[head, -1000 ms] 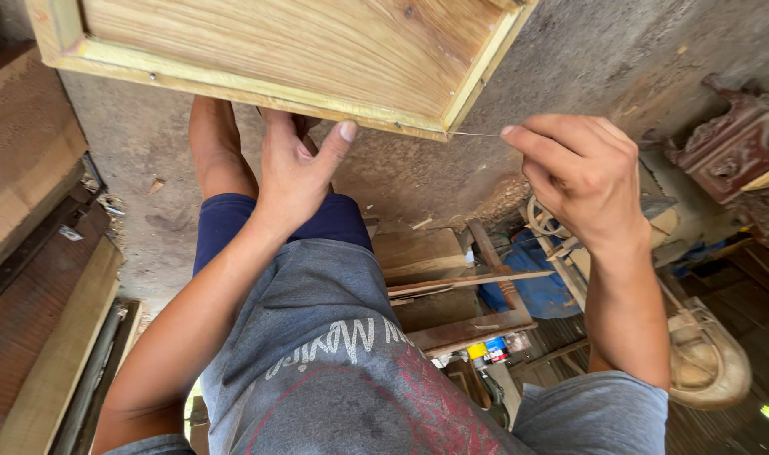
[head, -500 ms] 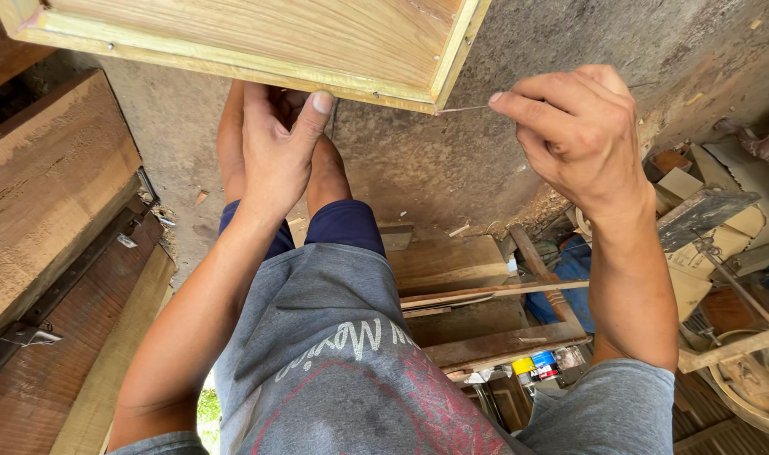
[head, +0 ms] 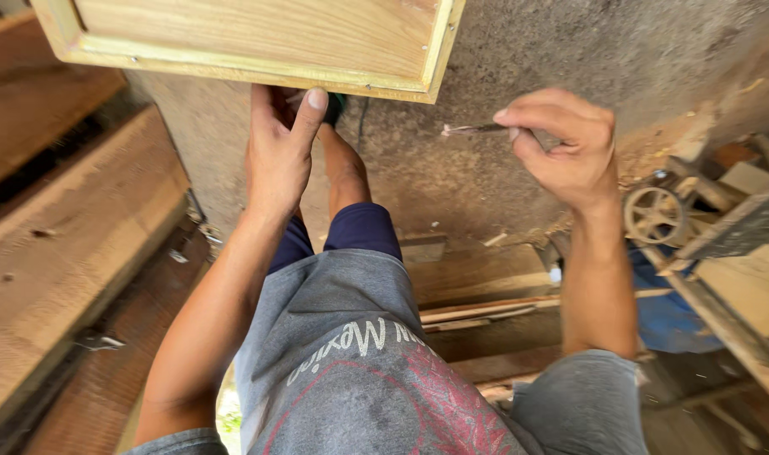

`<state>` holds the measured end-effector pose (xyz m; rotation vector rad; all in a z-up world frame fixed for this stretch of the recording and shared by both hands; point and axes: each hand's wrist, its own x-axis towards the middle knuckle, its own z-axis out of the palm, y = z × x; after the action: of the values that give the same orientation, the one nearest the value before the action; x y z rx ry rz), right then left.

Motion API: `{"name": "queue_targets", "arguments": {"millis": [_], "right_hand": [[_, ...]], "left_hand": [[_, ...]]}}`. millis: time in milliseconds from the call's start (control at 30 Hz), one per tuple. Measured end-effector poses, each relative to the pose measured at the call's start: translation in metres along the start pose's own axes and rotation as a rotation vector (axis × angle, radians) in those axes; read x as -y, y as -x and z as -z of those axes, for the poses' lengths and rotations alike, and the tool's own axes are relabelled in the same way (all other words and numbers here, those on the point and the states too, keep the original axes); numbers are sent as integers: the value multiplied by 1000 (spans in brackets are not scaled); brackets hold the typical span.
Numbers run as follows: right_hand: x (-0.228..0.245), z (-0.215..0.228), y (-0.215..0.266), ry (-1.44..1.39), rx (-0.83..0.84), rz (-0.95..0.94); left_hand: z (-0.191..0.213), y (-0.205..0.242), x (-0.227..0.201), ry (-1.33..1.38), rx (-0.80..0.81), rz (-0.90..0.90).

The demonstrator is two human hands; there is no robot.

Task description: The person assembles a small wooden frame by fitting thin wooden strips into grooves, then hammers nails into the corners to secure the pieces. The person uses a chisel to clean up the edges and checks the fit of the frame.

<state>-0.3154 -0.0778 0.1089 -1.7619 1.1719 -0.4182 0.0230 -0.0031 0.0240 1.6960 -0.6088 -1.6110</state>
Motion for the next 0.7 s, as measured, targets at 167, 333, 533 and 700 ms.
{"name": "queue_targets", "arguments": {"millis": [167, 333, 533, 700], "right_hand": [[2, -116, 46, -1002, -635, -234], [51, -230, 37, -1655, -970, -285], [91, -280, -32, -2000, -1304, -230], [106, -311, -73, -2048, -1497, -127]], "left_hand": [[16, 35, -57, -429, 41, 13], [47, 25, -133, -1166, 145, -781], [33, -45, -175, -1645, 444, -1037], [41, -66, -176, -1684, 558, -1159]]}}
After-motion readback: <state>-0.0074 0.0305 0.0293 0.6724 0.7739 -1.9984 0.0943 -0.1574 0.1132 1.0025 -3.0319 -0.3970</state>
